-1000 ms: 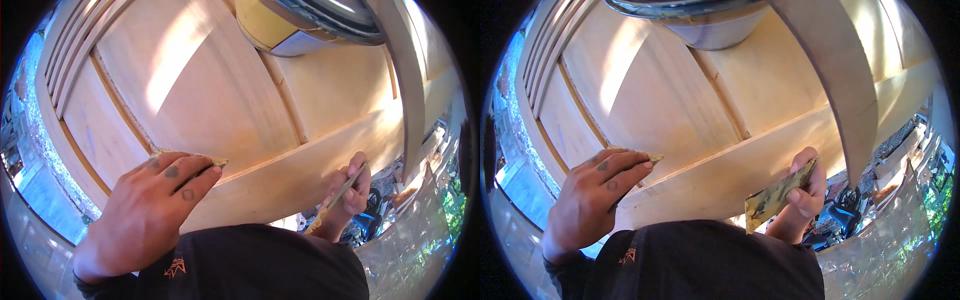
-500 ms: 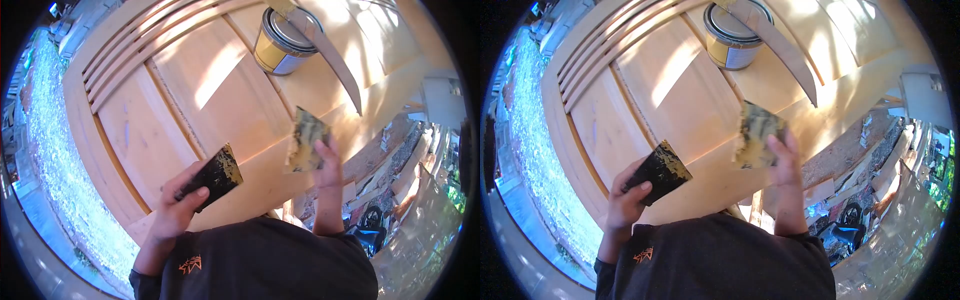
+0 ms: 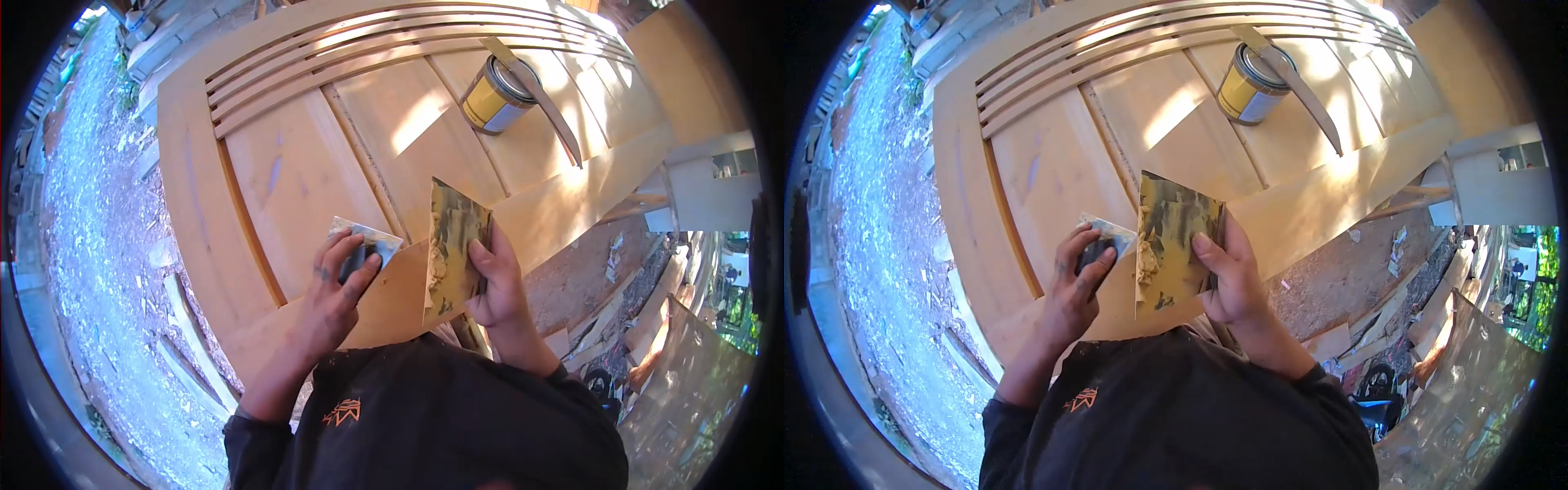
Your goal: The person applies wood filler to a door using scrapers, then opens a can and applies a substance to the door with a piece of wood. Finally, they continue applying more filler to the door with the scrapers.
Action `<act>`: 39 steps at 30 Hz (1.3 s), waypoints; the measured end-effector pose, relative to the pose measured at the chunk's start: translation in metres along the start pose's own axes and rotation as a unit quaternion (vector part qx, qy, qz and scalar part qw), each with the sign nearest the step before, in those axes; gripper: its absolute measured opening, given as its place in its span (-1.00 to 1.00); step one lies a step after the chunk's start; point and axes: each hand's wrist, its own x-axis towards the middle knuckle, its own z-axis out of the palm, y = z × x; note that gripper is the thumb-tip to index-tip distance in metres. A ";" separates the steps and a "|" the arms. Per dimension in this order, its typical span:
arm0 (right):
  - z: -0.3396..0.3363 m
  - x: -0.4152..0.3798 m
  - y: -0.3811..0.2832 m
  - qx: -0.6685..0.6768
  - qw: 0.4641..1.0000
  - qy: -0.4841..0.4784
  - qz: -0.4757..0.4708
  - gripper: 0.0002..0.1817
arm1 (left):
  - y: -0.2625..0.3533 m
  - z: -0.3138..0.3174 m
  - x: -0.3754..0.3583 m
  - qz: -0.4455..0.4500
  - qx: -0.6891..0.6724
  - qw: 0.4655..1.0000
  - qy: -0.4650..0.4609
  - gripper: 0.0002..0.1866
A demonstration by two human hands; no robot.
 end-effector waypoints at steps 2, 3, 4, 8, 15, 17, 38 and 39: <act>0.008 -0.010 0.005 -0.021 0.999 0.009 -0.035 -0.51 | 0.010 -0.012 -0.002 0.001 -0.054 0.997 0.057 -0.46; 0.007 -0.015 0.009 -0.025 0.998 0.031 -0.045 -0.50 | 0.019 -0.021 -0.002 0.001 -0.079 0.994 0.081 -0.46; 0.003 -0.018 0.015 -0.027 0.997 0.048 -0.052 -0.50 | 0.027 -0.027 -0.002 0.046 -0.089 0.992 0.079 -0.47; 0.012 -0.036 0.030 0.001 0.994 0.094 -0.061 -0.49 | 0.032 -0.034 -0.013 0.094 -0.086 0.992 0.003 -0.43; -0.013 -0.069 0.042 -0.040 0.981 0.126 -0.143 -0.46 | 0.014 -0.070 -0.032 -0.176 -0.265 0.947 0.048 -0.56; -0.011 -0.076 0.051 -0.035 0.970 0.183 -0.153 -0.48 | 0.003 -0.073 -0.041 -0.279 -0.416 0.866 0.014 -0.65; 0.157 -0.079 0.253 -0.017 0.974 0.221 -0.051 -0.65 | -0.109 -0.153 -0.190 -0.375 -0.596 0.704 -0.088 -0.45; 0.162 -0.082 0.257 -0.027 0.975 0.217 -0.047 -0.65 | -0.109 -0.148 -0.192 -0.380 -0.602 0.698 -0.081 -0.47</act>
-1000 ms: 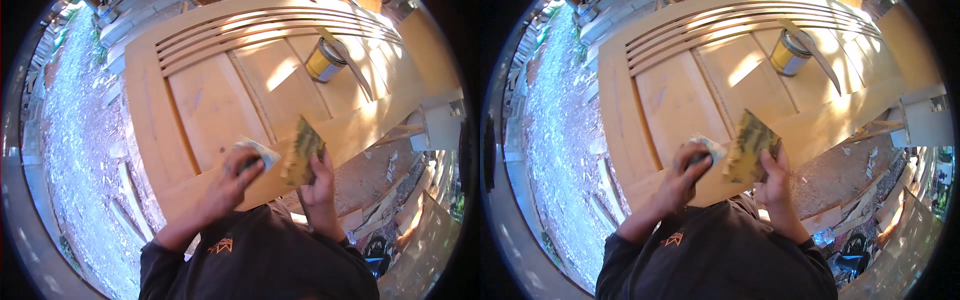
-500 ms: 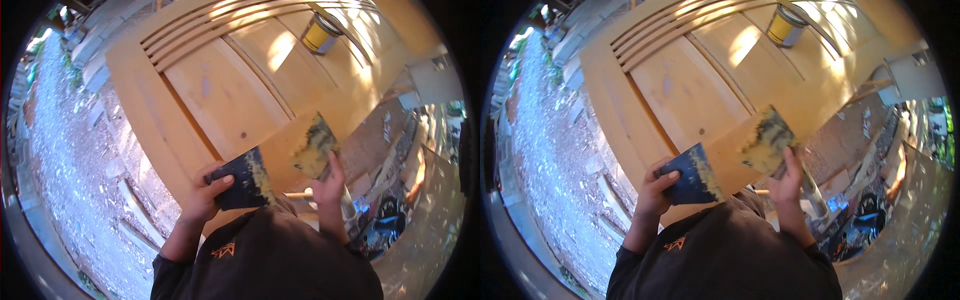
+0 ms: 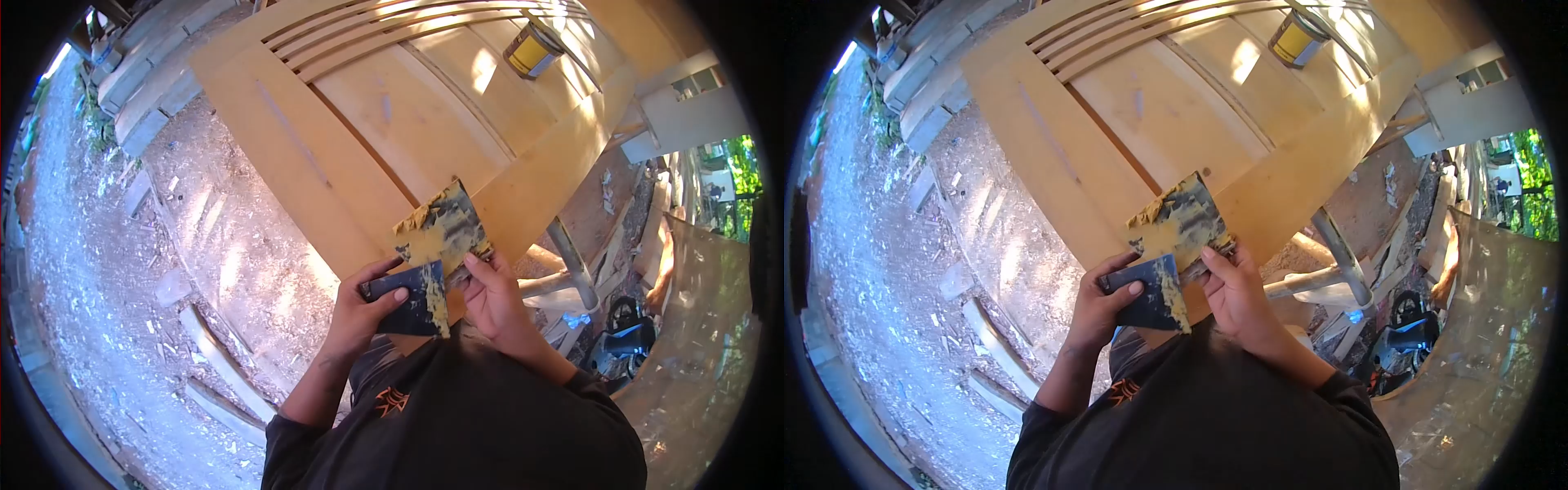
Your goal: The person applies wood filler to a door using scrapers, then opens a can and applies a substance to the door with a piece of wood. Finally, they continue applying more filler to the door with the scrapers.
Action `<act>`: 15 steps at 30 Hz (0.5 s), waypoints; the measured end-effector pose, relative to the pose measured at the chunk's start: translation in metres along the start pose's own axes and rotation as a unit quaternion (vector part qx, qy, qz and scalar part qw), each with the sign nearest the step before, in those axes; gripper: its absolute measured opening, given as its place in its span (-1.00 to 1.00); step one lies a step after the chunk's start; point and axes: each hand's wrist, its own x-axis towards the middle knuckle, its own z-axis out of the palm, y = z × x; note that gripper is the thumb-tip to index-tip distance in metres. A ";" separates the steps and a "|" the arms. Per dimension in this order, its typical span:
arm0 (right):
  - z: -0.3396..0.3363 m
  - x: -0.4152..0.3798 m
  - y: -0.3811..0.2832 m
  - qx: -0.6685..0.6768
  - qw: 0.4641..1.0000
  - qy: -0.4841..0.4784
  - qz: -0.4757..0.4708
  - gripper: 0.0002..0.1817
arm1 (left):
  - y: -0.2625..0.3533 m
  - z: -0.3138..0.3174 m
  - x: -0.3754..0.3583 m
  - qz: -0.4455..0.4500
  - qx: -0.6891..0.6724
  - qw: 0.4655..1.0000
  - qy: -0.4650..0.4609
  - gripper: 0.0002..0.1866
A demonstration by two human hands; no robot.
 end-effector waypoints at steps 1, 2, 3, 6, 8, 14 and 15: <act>-0.004 0.001 -0.003 -0.010 1.000 -0.015 0.009 -0.65 | -0.005 0.004 0.007 -0.003 -0.012 1.000 0.006 -0.49; -0.008 0.000 -0.002 -0.020 0.999 -0.030 0.016 -0.65 | -0.011 0.002 0.010 0.004 -0.031 0.999 0.001 -0.61; -0.011 -0.001 -0.004 -0.029 0.998 -0.045 0.024 -0.65 | -0.012 0.001 0.012 0.003 -0.041 0.999 -0.012 -0.65; -0.003 0.003 -0.013 -0.063 0.993 -0.057 0.077 -0.62 | -0.007 0.002 0.019 0.006 -0.076 0.996 -0.036 -0.75; -0.003 0.004 -0.030 -0.134 0.985 -0.071 0.081 -0.56 | 0.000 0.007 0.023 0.014 -0.106 0.994 -0.033 -0.79; -0.038 0.071 -0.169 -0.520 0.848 -0.052 -0.086 -0.43 | -0.005 0.006 0.036 0.024 -0.015 1.000 0.007 -0.82; -0.039 0.093 -0.201 -0.573 0.803 -0.043 -0.157 -0.43 | -0.003 0.009 0.038 0.026 0.014 0.999 0.017 -0.82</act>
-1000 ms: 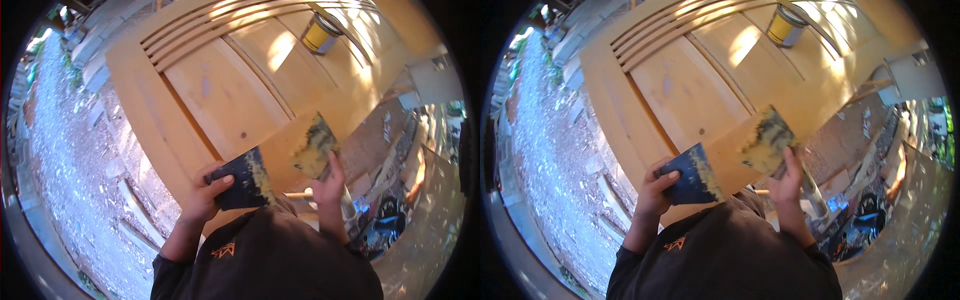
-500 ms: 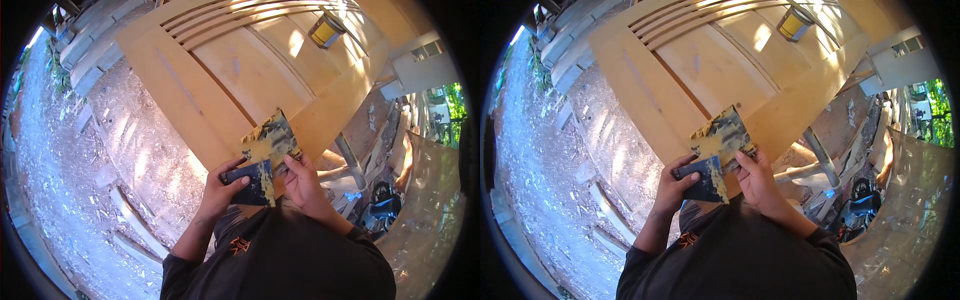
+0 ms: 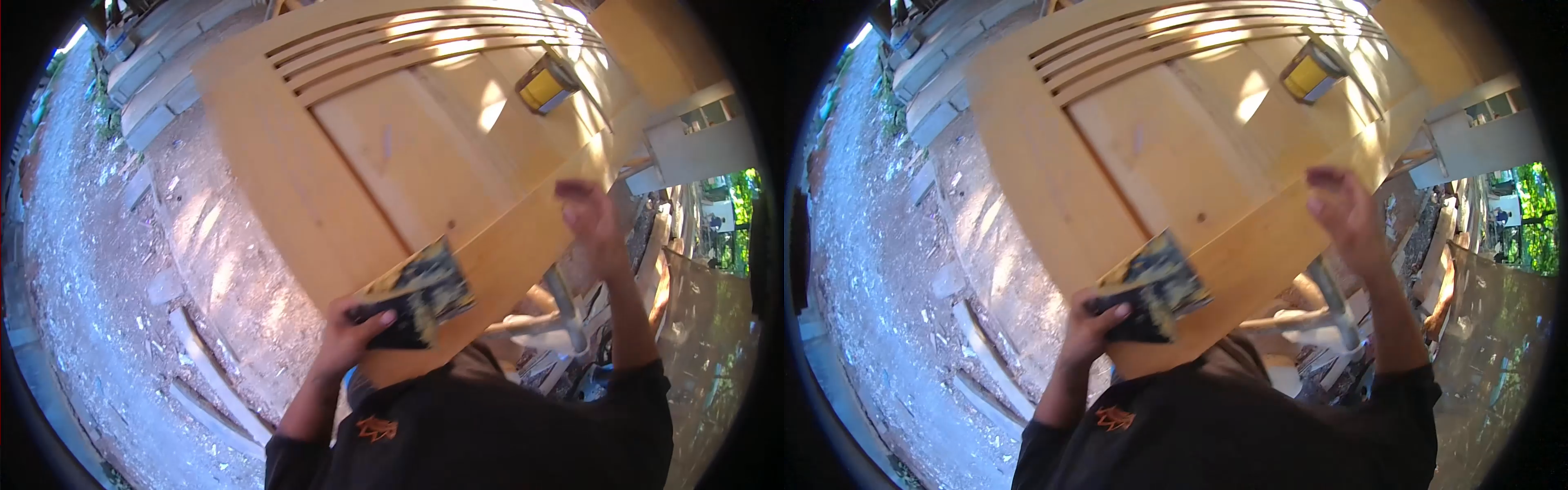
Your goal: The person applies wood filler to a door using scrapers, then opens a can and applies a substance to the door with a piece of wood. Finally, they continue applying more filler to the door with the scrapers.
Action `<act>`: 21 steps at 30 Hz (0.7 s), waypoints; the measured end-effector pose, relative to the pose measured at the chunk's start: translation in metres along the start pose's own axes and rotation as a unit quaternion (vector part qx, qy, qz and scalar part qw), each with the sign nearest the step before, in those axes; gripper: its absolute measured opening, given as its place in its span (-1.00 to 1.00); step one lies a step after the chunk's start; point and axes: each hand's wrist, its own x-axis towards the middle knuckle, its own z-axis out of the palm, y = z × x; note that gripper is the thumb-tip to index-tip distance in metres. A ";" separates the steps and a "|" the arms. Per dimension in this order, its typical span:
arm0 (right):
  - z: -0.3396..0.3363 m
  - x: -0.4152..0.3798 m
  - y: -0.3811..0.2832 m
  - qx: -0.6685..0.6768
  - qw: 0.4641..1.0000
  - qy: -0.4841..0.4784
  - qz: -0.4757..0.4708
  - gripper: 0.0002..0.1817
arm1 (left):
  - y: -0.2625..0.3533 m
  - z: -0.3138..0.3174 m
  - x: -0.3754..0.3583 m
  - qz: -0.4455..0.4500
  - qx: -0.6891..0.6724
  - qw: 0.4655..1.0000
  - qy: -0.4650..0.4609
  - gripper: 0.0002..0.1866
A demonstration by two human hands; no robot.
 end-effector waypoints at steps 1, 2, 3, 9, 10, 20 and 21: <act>-0.027 0.032 0.002 -0.071 0.995 0.034 -0.056 -0.43 | -0.002 -0.001 0.000 0.005 0.014 1.000 0.002 -0.81; -0.053 0.068 0.011 -0.130 0.980 0.074 -0.130 -0.42 | -0.004 -0.002 -0.002 0.010 0.030 0.999 0.008 -0.80; -0.082 0.110 0.019 -0.251 0.944 0.117 -0.177 -0.40 | -0.005 0.002 -0.002 0.032 0.029 0.999 0.026 -0.78; -0.149 0.315 0.071 -0.420 0.893 0.129 -0.095 0.16 | -0.016 0.021 -0.001 0.045 0.026 0.984 0.172 -0.66; -0.149 0.327 0.067 -0.379 0.924 0.044 0.002 0.21 | -0.015 0.026 -0.001 0.057 0.025 0.978 0.198 -0.63; -0.136 0.311 0.068 -0.394 0.918 -0.034 0.018 0.16 | -0.031 0.046 0.005 0.141 -0.036 0.910 0.389 -0.58; -0.133 0.309 0.065 -0.409 0.912 -0.029 0.020 0.16 | -0.030 0.048 0.004 0.142 -0.035 0.906 0.398 -0.58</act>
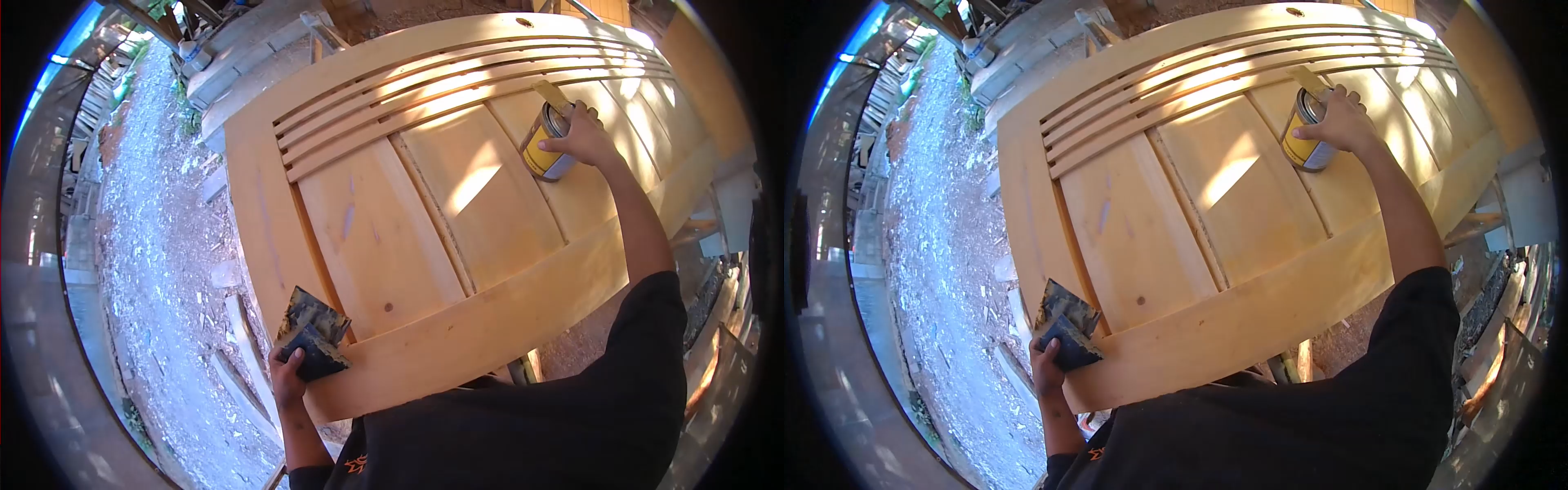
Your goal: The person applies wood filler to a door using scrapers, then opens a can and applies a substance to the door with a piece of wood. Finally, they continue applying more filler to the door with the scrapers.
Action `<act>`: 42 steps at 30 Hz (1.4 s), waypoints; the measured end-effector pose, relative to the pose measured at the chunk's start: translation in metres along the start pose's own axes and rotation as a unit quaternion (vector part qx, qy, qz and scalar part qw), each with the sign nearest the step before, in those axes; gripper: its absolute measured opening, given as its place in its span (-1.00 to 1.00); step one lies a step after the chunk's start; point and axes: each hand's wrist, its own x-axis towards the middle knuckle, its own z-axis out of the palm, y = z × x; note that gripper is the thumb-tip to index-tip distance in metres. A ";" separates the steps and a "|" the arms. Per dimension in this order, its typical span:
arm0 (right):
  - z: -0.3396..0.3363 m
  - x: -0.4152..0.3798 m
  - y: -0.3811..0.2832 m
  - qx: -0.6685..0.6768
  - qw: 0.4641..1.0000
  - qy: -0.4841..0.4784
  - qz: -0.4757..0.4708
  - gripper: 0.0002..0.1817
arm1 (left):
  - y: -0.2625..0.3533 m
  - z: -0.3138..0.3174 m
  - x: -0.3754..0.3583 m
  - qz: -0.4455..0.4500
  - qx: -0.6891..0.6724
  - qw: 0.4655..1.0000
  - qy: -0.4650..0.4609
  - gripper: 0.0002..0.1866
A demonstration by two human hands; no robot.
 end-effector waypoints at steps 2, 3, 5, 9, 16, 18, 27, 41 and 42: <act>0.005 -0.001 0.001 -0.004 1.000 0.018 0.005 0.17 | 0.004 0.004 -0.001 0.002 0.006 1.000 0.000 -0.63; 0.011 0.002 0.009 0.009 0.999 0.033 0.008 0.17 | 0.006 0.005 -0.002 0.003 0.008 1.000 -0.001 -0.65; 0.013 -0.003 0.009 0.004 0.998 0.061 0.001 0.18 | 0.004 0.003 -0.002 0.007 0.013 1.000 -0.021 -0.68; 0.007 -0.041 -0.023 -0.033 0.996 0.068 -0.053 0.20 | 0.008 0.008 -0.003 -0.006 -0.032 0.998 -0.053 -0.73; 0.007 -0.119 -0.103 0.014 0.978 0.018 -0.209 0.21 | -0.001 -0.007 0.002 -0.011 -0.042 0.997 -0.071 -0.62; 0.015 -0.141 -0.134 0.019 0.968 -0.010 -0.252 0.20 | 0.003 -0.003 -0.003 -0.024 -0.064 0.995 -0.069 -0.63; 0.055 -0.193 -0.227 -0.006 0.938 -0.102 -0.331 0.15 | -0.006 -0.016 0.008 -0.001 -0.119 0.980 -0.160 -0.65; 0.074 -0.201 -0.223 0.062 0.943 -0.092 -0.315 0.17 | -0.007 -0.016 0.006 0.013 -0.112 0.981 -0.158 -0.54; 0.068 -0.201 -0.224 0.068 0.942 -0.115 -0.306 0.16 | -0.012 -0.022 0.010 0.012 -0.110 0.979 -0.173 -0.48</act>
